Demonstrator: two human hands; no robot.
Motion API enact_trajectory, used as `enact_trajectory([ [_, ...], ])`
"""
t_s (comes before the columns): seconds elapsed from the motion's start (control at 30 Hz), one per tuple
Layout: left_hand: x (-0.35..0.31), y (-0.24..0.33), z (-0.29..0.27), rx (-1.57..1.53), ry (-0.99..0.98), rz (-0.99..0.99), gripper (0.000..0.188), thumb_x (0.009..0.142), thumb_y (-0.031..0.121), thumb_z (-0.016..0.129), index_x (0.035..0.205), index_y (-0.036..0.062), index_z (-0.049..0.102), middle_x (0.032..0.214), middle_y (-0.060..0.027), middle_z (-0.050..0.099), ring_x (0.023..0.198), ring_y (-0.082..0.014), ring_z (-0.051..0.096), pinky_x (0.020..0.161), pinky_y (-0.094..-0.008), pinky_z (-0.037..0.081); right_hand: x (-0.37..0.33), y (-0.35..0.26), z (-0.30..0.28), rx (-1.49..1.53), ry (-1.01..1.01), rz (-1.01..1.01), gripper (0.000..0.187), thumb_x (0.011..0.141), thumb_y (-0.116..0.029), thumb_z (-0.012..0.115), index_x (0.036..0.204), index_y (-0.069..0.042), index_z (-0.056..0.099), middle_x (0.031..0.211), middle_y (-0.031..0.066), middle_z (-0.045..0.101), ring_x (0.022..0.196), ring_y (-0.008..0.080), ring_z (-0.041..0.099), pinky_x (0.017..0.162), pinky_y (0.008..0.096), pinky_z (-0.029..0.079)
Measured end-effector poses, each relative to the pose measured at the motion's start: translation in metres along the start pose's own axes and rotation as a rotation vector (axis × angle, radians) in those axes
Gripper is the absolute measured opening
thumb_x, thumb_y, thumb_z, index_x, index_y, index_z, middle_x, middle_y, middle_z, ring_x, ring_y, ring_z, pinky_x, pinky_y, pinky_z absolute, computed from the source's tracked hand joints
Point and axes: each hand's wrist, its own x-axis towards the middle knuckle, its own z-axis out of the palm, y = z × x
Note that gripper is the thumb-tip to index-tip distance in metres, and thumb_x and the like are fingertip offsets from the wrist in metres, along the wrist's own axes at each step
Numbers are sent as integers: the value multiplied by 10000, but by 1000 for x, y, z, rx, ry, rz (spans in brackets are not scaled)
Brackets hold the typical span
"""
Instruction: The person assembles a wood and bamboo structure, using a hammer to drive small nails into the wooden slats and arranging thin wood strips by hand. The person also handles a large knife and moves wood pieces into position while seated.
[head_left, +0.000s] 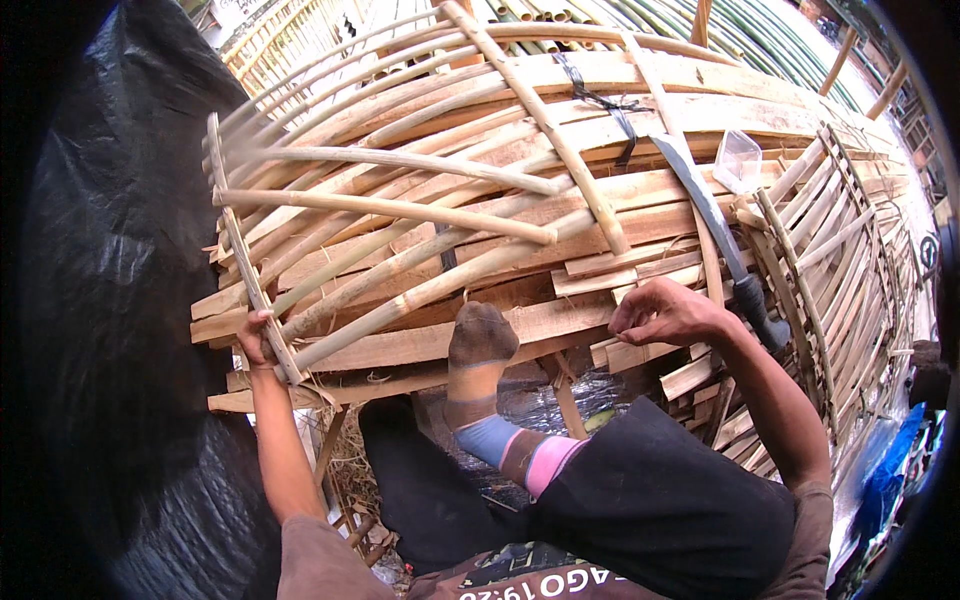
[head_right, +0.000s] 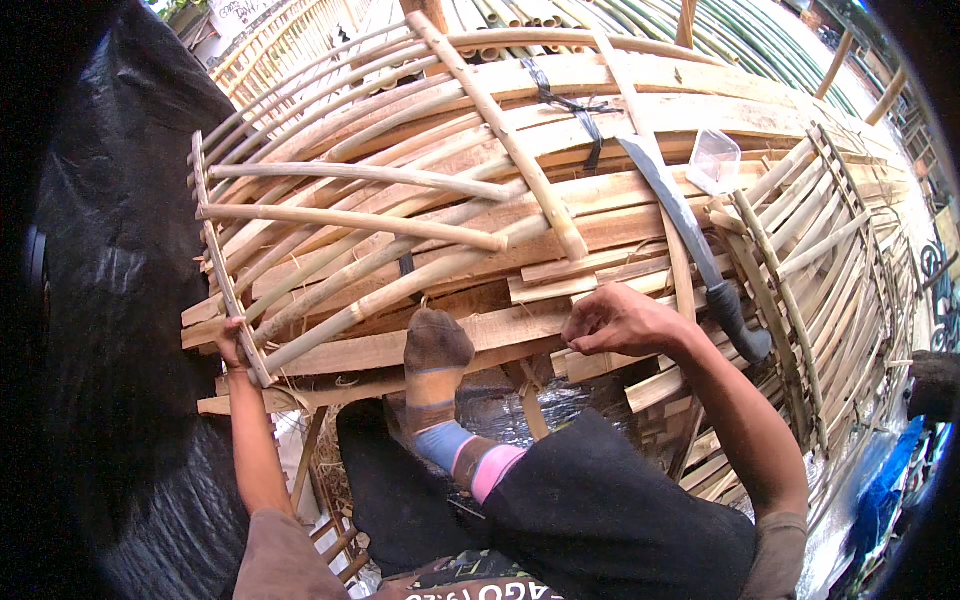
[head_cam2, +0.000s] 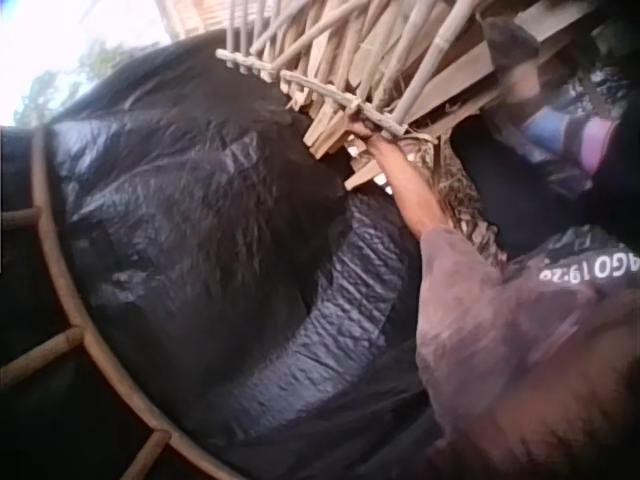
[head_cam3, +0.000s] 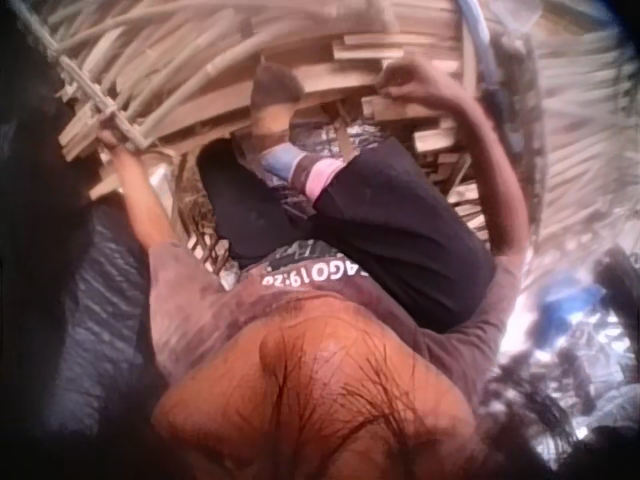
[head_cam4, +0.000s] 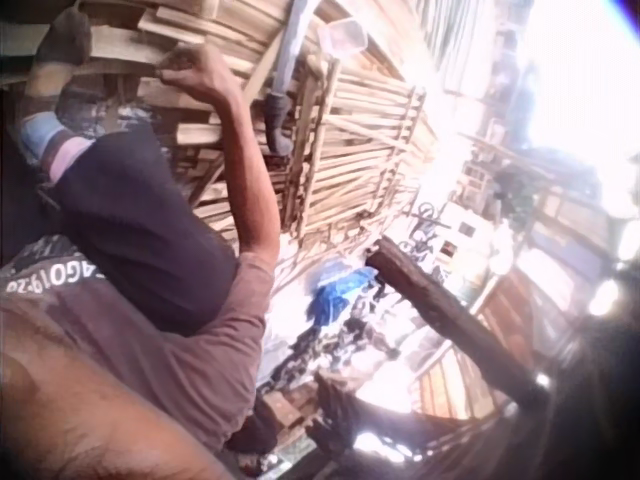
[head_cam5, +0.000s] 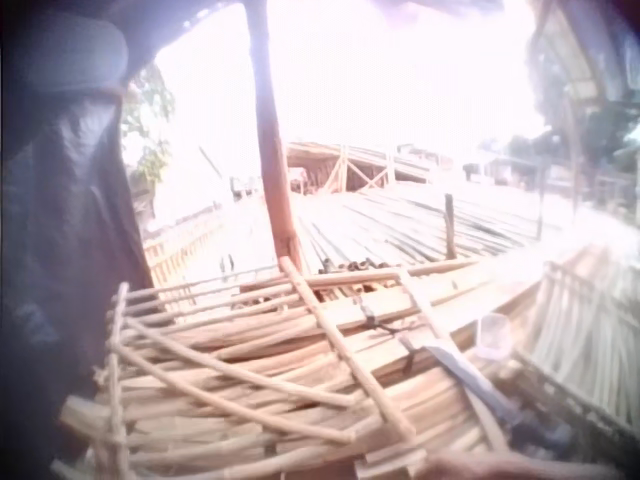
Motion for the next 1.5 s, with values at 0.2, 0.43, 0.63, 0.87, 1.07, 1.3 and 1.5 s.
enact_trajectory([
  [0.2,70,33,-63,161,-84,-200,315,845,201,617,1067,-20,648,963,-143,691,832,-255,702,704,-400,617,11,-12,1,-16,91,-16,208,833,-152,744,941,23,713,833,96,725,789,150,675,747,306,540],
  [0.43,68,7,12,465,248,98,368,919,363,637,1187,115,587,1132,-64,619,1045,-212,622,890,-395,556,6,-7,3,67,135,-61,211,838,-154,759,961,14,724,844,80,726,791,135,657,762,294,520],
  [0.63,61,36,9,612,486,681,271,925,162,647,1163,86,543,1028,-19,576,1006,-157,560,893,-320,465,19,-7,7,162,187,-96,178,820,-102,727,934,34,720,829,81,714,801,140,655,776,287,518],
  [0.87,-4,-42,199,1164,-424,863,294,818,66,704,1103,71,634,1069,-98,649,1017,-244,612,896,-371,490,42,-28,-3,-119,215,36,157,819,-116,674,832,39,697,722,88,704,618,137,664,568,281,536],
  [1.07,-67,-128,311,1181,-756,1146,353,765,104,749,1111,112,676,1097,-84,655,1056,-271,603,927,-406,481,48,-24,4,422,230,50,196,920,-212,683,952,-18,690,837,38,696,701,78,644,612,205,521],
  [1.3,-87,-159,312,949,-649,981,362,723,65,813,1066,81,698,966,-77,718,913,-268,668,856,-385,520,27,-18,54,900,221,55,143,913,-233,708,940,-92,709,883,-18,690,803,57,621,717,218,503],
  [1.5,-96,-166,308,763,-610,888,240,725,33,830,942,50,730,891,-93,745,829,-231,721,753,-327,576,15,-6,70,961,158,-14,238,931,-274,687,1072,-84,711,956,-12,697,810,52,611,749,218,494],
])
